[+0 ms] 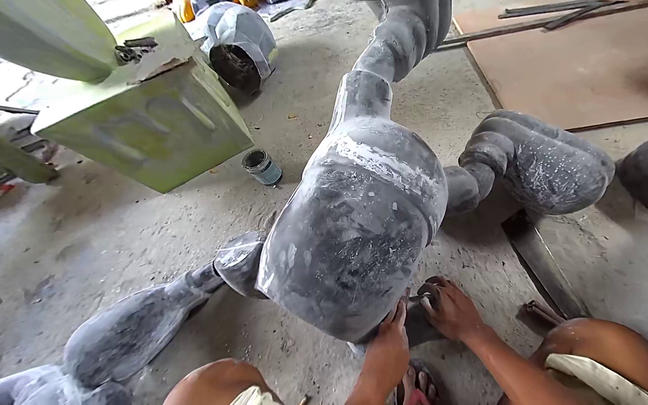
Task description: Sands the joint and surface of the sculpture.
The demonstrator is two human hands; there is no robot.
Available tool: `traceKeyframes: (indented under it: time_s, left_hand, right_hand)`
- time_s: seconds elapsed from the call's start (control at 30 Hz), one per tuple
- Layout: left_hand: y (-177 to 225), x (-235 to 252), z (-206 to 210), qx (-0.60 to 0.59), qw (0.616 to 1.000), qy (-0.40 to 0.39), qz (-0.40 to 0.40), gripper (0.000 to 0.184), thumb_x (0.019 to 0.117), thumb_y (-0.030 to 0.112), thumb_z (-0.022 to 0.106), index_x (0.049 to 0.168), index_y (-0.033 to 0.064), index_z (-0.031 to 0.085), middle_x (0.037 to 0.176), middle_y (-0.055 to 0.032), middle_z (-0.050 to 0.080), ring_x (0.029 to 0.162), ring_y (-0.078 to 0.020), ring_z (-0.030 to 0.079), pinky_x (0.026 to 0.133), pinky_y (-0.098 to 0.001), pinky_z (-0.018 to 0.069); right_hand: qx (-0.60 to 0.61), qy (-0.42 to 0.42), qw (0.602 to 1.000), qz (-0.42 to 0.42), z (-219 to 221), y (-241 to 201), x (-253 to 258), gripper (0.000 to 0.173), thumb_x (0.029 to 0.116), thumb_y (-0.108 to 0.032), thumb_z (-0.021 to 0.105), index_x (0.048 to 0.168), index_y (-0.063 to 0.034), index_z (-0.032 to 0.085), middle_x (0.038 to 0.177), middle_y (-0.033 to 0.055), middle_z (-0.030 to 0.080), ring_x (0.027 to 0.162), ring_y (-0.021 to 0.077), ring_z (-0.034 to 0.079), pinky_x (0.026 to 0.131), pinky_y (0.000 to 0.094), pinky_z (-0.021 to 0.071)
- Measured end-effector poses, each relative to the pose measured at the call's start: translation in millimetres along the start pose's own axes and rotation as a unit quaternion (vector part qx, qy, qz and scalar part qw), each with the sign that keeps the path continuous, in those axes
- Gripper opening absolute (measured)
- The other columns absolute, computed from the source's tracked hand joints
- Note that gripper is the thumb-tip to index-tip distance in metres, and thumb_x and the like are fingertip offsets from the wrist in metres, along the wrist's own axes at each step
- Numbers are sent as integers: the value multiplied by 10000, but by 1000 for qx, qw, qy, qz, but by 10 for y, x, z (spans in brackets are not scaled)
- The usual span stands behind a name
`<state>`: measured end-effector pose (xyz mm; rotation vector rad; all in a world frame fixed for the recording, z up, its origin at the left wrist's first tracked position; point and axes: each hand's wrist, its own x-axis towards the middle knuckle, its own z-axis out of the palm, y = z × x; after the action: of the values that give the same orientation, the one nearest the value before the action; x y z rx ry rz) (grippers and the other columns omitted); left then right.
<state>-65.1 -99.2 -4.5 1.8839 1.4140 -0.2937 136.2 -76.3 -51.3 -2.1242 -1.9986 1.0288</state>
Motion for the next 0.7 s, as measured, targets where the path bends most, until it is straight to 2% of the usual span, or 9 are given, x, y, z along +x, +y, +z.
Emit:
traceKeyframes:
  time_s: [0.07, 0.13, 0.2, 0.27, 0.37, 0.4, 0.47, 0.57, 0.7]
  left_hand:
    - [29, -36, -20, 22, 1000, -11, -6, 618, 1069, 155, 362, 1661, 226, 201, 1709, 17, 239, 1420, -228, 502, 1090, -464, 496]
    - [-52, -320, 12, 7, 1000, 26, 16, 630, 1027, 125, 443, 1637, 190, 299, 1687, 0, 302, 1208, -268, 673, 929, -493, 591]
    - [-145, -482, 24, -27, 999, 30, 31, 618, 1018, 119, 477, 1620, 160, 341, 1684, -4, 310, 1149, -277, 706, 896, -510, 601]
    - [-146, -306, 47, -15, 998, 40, 40, 613, 1029, 121, 437, 1628, 182, 324, 1673, 0, 335, 1228, -231, 665, 965, -469, 581]
    - [24, 79, -35, -4, 1000, -5, 6, 582, 1082, 194, 360, 1652, 215, 244, 1691, 11, 289, 1472, -198, 433, 1177, -441, 409]
    - [65, 30, -22, 11, 1000, -7, -5, 596, 1082, 196, 375, 1657, 214, 220, 1703, 8, 257, 1443, -218, 474, 1133, -459, 456]
    - [54, -270, 25, 8, 1000, 30, -1, 668, 1016, 157, 474, 1648, 207, 263, 1701, 10, 263, 1173, -256, 690, 891, -498, 606]
    - [-70, -483, 42, -8, 999, 41, -7, 629, 1013, 180, 458, 1627, 243, 334, 1685, 59, 303, 1008, -291, 744, 772, -564, 609]
    - [109, 74, 25, 76, 996, 32, -37, 626, 1054, 144, 364, 1648, 303, 246, 1665, 17, 349, 1303, -279, 606, 985, -537, 548]
  right_hand:
    - [4, -7, 1000, 6, -7, 1, -22, 432, 976, -504, 431, 1218, -273, 704, 1398, 26, 602, 1309, 264, 550, 1039, 477, 496]
    - [9, -6, 1000, 0, -24, -5, -30, 429, 979, -484, 435, 1219, -260, 710, 1409, 41, 602, 1324, 290, 540, 1049, 501, 488]
    - [7, 6, 1000, -6, -18, 4, -14, 419, 973, -476, 442, 1209, -260, 714, 1378, 27, 625, 1308, 280, 553, 1037, 494, 495]
    - [6, 6, 1000, -5, 1, 6, -8, 413, 971, -477, 438, 1198, -270, 714, 1357, 15, 637, 1297, 268, 562, 1027, 486, 501]
    - [1, -9, 1000, 14, -28, 2, 11, 410, 982, -472, 422, 1212, -295, 712, 1372, 5, 627, 1317, 268, 546, 1034, 491, 496]
    - [5, -15, 1000, 24, -38, -9, -2, 406, 990, -461, 420, 1216, -293, 713, 1386, 14, 618, 1327, 278, 538, 1040, 496, 492]
    - [12, -20, 999, 33, -73, -33, -11, 404, 999, -444, 417, 1220, -279, 712, 1407, 30, 603, 1334, 291, 531, 1043, 501, 489]
    - [10, -5, 1000, 27, -85, -31, 20, 411, 985, -456, 419, 1208, -275, 713, 1363, 17, 632, 1303, 262, 556, 1029, 486, 495]
    - [15, -7, 999, 35, -81, -44, 7, 407, 993, -460, 417, 1211, -281, 710, 1334, -6, 645, 1292, 232, 562, 1027, 470, 499]
